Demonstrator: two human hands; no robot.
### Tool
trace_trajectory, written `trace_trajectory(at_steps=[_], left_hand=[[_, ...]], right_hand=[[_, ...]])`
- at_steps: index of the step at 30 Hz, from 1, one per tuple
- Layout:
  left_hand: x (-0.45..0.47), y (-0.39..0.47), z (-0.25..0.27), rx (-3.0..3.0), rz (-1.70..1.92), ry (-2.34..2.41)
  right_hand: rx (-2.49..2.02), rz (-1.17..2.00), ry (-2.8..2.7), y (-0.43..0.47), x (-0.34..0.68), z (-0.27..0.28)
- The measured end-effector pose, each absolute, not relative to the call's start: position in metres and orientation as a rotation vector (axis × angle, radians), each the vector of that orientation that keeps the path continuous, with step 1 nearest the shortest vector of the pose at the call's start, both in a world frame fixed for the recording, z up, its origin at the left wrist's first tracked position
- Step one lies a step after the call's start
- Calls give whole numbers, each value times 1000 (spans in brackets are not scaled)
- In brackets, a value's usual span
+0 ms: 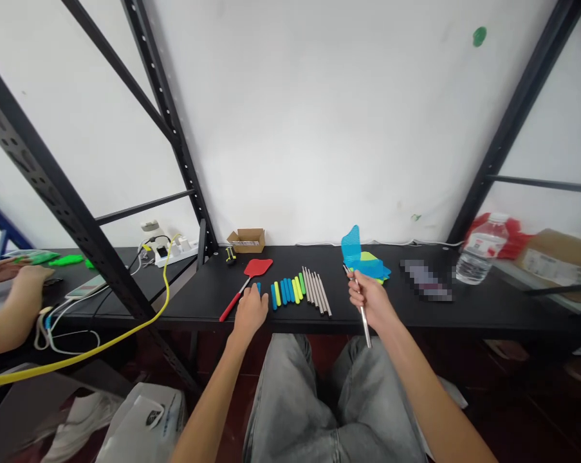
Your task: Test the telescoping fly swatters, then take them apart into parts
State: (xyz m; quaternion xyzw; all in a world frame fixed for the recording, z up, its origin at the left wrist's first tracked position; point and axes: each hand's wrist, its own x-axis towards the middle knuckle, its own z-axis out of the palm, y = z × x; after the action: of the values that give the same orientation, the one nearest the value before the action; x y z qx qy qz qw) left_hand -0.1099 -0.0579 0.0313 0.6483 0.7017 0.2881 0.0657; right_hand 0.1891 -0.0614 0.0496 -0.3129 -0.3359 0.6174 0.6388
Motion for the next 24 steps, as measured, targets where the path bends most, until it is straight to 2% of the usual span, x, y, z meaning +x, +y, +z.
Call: trace_trajectory(at_steps=[2,5,7,10,15,19,24], left_hand=[[-108,-60,28,2006,865,2097],[-93,-72,27,1926,1135,1922],[-74,-79,29,1719,1261,1622],[-38,-83,35,1240,1208,1076],[-2,-83,35,759,1279,761],[-3,-72,36,844,1418,806],[-44,-34,59,599,1931,1168]], right_hand=[[-753,1409,-821,-64,182,44],[-825,1417,-931,-70,167,40],[-838,1492,-1012,-76,154,37],[-720,1739,-1043,-88,132,35],[-535,1969,-935,-99,119,39],[-626,1829,-1013,-104,119,37],[-902,1412,-1218,-92,134,16]])
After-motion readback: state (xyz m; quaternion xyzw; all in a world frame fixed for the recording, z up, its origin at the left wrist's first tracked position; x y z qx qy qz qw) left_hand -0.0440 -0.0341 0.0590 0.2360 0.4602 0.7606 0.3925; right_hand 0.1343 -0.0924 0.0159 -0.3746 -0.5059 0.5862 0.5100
